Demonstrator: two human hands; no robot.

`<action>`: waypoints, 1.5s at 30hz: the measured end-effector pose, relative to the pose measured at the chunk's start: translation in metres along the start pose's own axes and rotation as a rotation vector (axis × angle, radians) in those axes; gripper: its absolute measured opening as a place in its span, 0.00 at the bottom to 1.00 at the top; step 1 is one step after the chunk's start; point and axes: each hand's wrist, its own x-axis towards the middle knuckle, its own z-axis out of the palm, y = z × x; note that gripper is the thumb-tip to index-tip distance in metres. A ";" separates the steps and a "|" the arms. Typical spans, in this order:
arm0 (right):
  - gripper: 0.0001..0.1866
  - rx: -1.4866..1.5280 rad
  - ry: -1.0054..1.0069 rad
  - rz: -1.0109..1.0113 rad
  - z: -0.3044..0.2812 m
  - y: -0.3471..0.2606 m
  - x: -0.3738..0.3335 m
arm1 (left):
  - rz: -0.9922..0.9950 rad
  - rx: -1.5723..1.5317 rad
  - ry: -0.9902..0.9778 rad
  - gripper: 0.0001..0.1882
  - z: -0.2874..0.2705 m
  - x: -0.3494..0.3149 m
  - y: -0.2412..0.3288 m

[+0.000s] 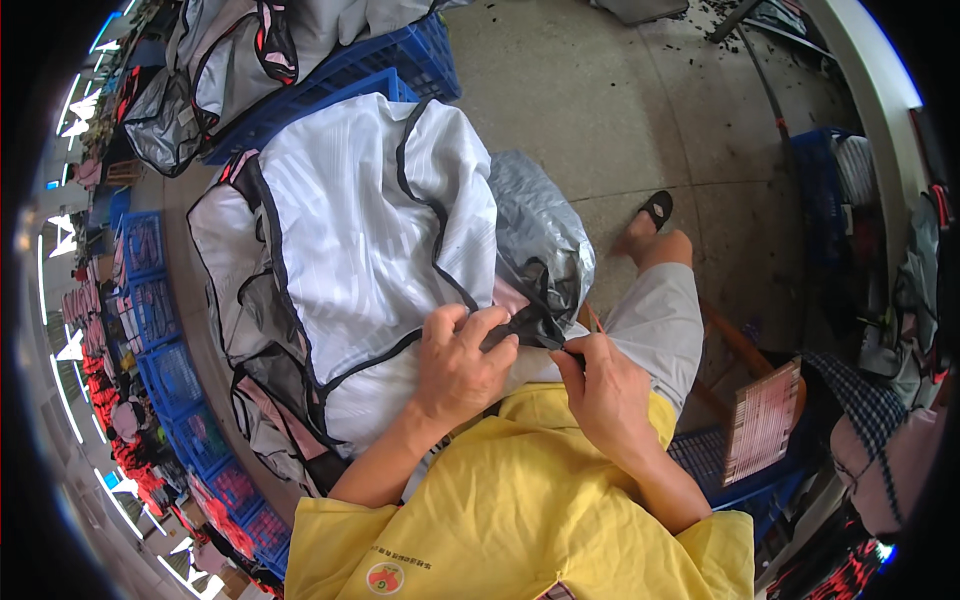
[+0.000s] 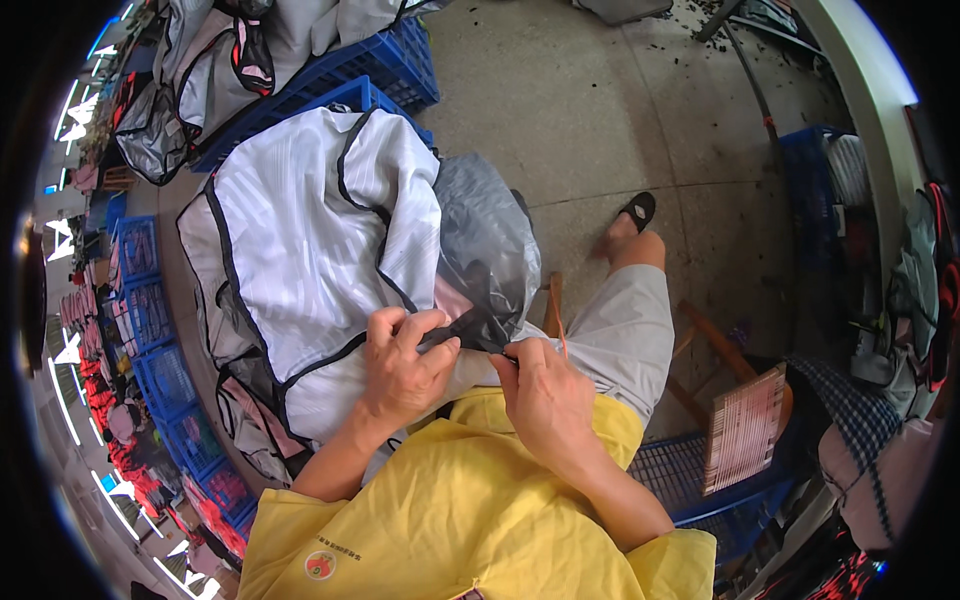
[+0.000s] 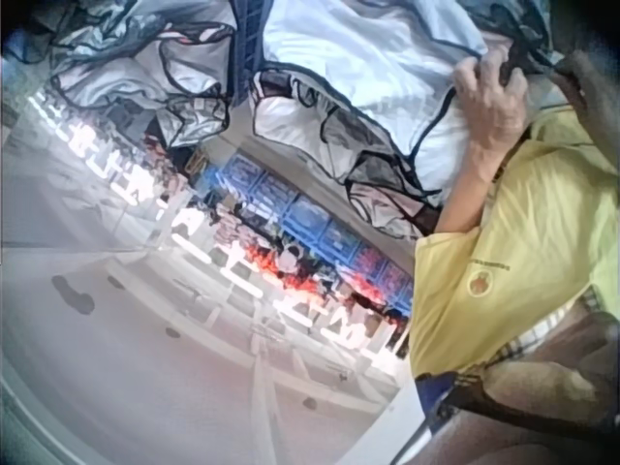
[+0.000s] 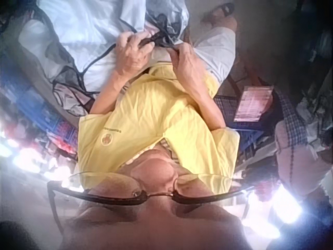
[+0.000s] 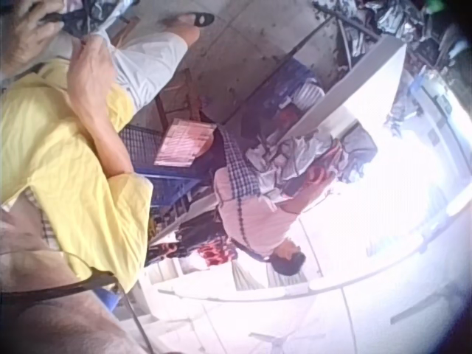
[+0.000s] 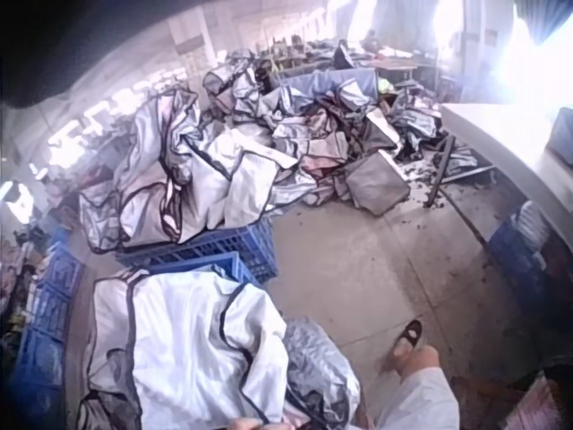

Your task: The person picks up fabric covers one at a time, turns them over by hand, and trims loose threads and labels using thread clippers.

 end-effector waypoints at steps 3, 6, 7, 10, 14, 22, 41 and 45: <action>0.11 0.017 0.002 -0.055 0.004 -0.003 0.003 | -0.001 -0.004 0.004 0.08 0.001 0.000 0.000; 0.11 0.009 -0.010 -0.041 0.005 0.003 0.000 | -0.006 -0.012 0.010 0.09 0.001 0.000 0.000; 0.11 0.007 -0.004 -0.044 0.006 0.007 -0.002 | -0.012 -0.021 0.010 0.09 0.001 -0.001 0.000; 0.14 0.130 0.120 0.001 0.009 0.019 -0.005 | -0.010 -0.016 0.019 0.09 0.002 -0.003 -0.002; 0.20 0.351 0.080 0.126 0.015 0.039 -0.017 | -0.004 -0.018 0.053 0.10 -0.006 0.003 0.004; 0.09 0.664 0.029 0.077 0.054 0.035 0.019 | 0.467 -0.235 1.328 0.20 -0.144 0.039 0.073; 0.19 0.664 0.046 0.107 0.041 0.039 0.068 | -0.062 -0.739 0.237 0.05 -0.035 -0.069 0.069; 0.21 0.841 0.055 0.122 0.039 0.042 0.074 | -0.702 -0.610 0.217 0.10 0.041 -0.160 0.033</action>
